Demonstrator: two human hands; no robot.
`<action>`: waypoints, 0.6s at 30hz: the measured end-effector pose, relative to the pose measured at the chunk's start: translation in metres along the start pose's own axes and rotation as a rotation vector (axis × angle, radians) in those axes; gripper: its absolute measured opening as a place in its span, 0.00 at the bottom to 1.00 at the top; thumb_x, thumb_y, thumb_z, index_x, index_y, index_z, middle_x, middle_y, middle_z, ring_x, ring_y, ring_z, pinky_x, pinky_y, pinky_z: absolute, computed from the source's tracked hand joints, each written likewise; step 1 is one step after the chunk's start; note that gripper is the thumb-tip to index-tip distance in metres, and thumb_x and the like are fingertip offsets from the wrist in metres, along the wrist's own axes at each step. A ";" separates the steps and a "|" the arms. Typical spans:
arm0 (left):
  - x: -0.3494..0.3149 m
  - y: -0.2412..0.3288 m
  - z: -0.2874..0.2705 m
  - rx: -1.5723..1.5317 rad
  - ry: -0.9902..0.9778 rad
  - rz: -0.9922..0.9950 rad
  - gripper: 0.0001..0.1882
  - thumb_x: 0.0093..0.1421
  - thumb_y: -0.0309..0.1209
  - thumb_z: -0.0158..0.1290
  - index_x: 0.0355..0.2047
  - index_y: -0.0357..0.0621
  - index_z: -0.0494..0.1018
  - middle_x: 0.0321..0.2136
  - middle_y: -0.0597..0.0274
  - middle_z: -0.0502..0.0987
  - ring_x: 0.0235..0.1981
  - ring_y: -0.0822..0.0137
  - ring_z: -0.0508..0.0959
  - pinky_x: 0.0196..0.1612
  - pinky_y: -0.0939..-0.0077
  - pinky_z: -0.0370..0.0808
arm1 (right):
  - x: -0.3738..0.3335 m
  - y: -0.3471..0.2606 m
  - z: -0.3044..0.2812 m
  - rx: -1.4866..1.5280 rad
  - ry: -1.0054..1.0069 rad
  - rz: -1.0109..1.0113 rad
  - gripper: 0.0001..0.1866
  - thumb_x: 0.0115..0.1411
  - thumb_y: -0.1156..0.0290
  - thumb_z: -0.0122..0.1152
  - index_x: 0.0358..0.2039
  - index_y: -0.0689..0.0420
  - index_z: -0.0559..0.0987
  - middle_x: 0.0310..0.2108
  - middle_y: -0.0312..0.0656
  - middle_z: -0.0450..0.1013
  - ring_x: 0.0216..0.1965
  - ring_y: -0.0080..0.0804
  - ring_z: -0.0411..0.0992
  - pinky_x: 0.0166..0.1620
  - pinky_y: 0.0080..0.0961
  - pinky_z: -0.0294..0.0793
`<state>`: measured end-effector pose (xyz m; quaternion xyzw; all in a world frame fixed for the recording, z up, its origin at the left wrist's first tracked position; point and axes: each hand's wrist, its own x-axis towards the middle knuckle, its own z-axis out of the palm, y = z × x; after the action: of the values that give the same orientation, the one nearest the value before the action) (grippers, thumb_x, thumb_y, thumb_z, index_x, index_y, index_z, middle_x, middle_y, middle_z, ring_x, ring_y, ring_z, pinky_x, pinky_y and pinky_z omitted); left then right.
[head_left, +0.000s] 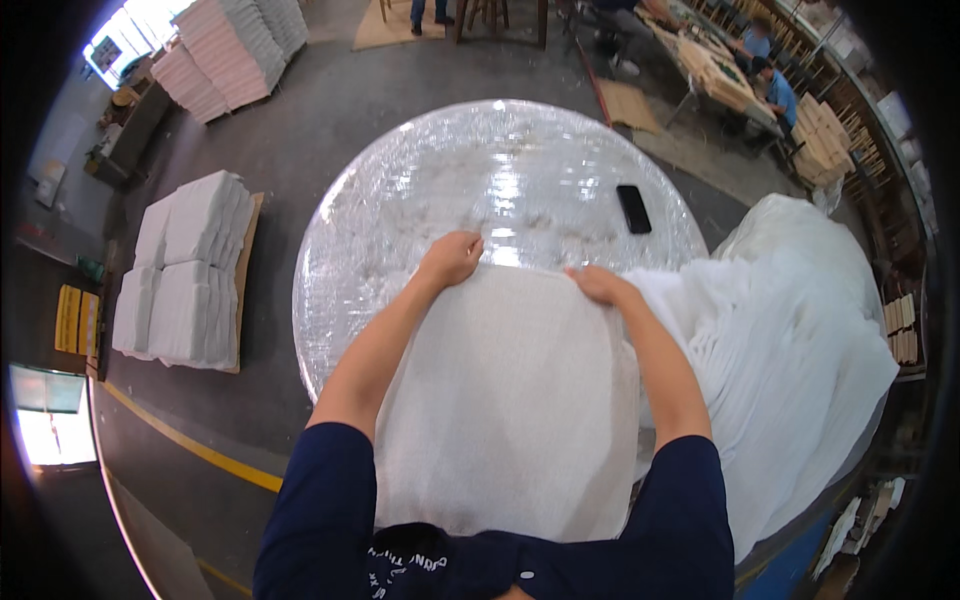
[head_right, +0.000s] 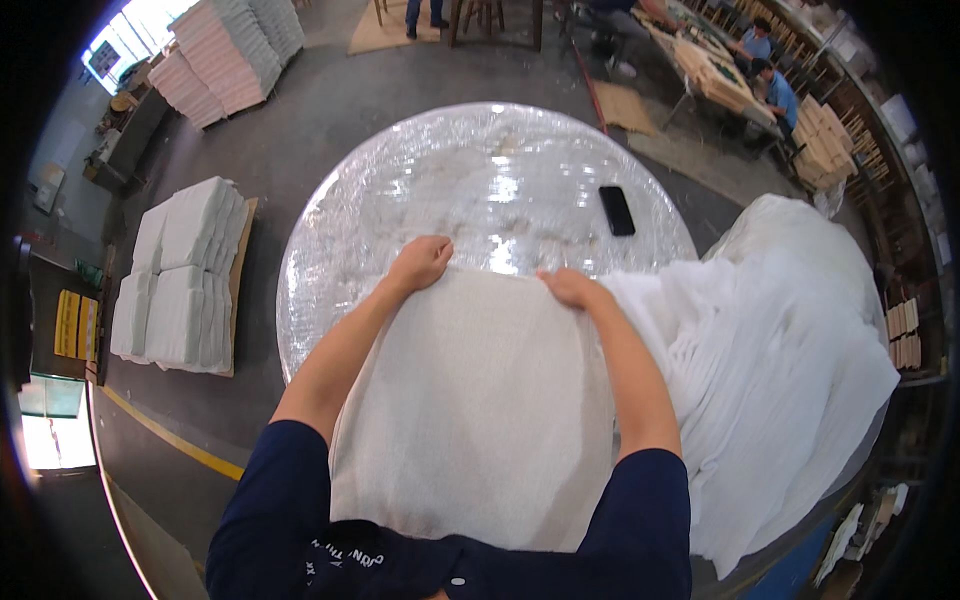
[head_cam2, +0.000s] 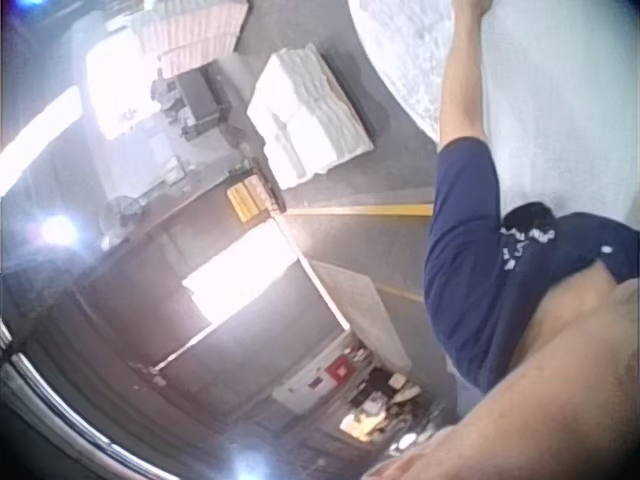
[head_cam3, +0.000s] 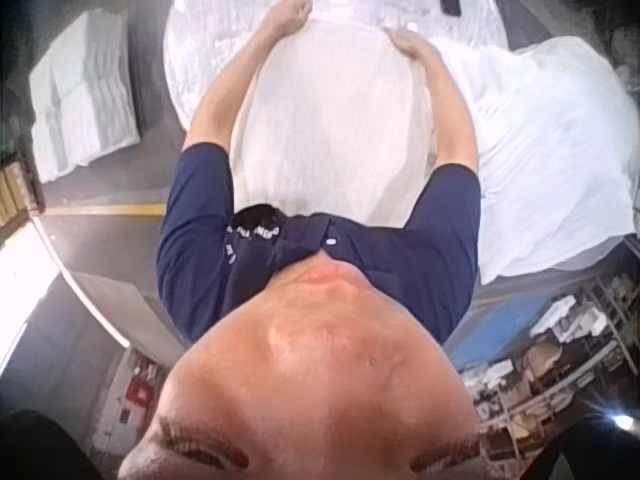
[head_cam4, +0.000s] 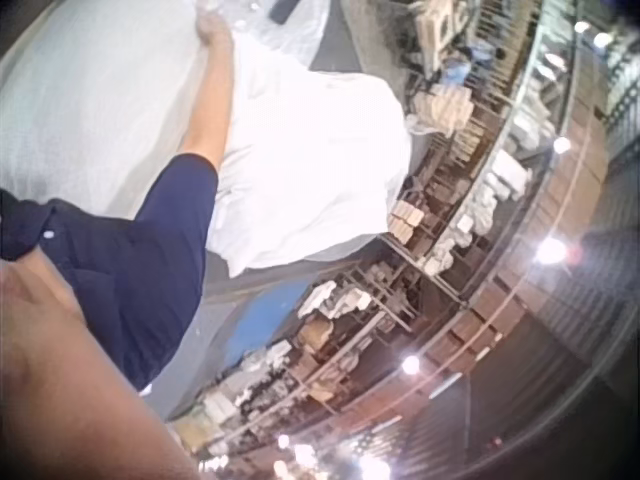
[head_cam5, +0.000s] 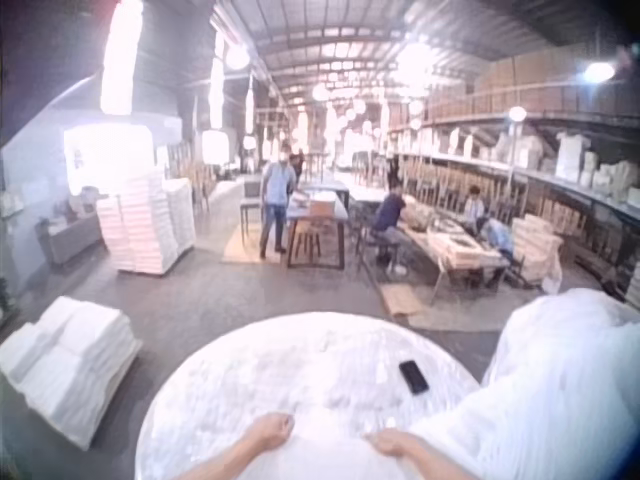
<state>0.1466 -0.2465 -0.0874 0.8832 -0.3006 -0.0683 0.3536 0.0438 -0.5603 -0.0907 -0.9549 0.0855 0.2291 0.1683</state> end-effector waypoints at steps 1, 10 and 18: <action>-0.019 -0.009 -0.011 0.078 0.120 0.027 0.13 0.61 0.35 0.49 0.32 0.37 0.75 0.32 0.49 0.78 0.36 0.44 0.76 0.41 0.53 0.71 | 0.000 -0.031 0.001 -0.047 -0.058 -0.002 0.40 0.69 0.39 0.36 0.47 0.67 0.79 0.49 0.60 0.75 0.53 0.59 0.71 0.57 0.44 0.68; -0.096 0.001 -0.008 0.277 0.417 -0.173 0.10 0.65 0.34 0.47 0.35 0.41 0.75 0.36 0.50 0.76 0.41 0.48 0.75 0.42 0.49 0.71 | -0.033 -0.111 0.015 0.065 0.230 -0.393 0.22 0.68 0.54 0.50 0.38 0.61 0.81 0.35 0.57 0.77 0.40 0.57 0.75 0.45 0.46 0.73; -0.071 -0.033 -0.043 -0.573 -0.036 -0.591 0.24 0.70 0.44 0.44 0.52 0.33 0.72 0.45 0.39 0.78 0.48 0.44 0.77 0.52 0.59 0.72 | -0.012 -0.115 0.006 0.052 0.049 -0.312 0.27 0.70 0.49 0.44 0.36 0.62 0.80 0.38 0.58 0.77 0.42 0.59 0.73 0.46 0.47 0.71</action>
<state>0.1193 -0.1615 -0.0835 0.7959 -0.0090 -0.2634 0.5450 0.0587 -0.4504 -0.0573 -0.9573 -0.0541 0.1745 0.2242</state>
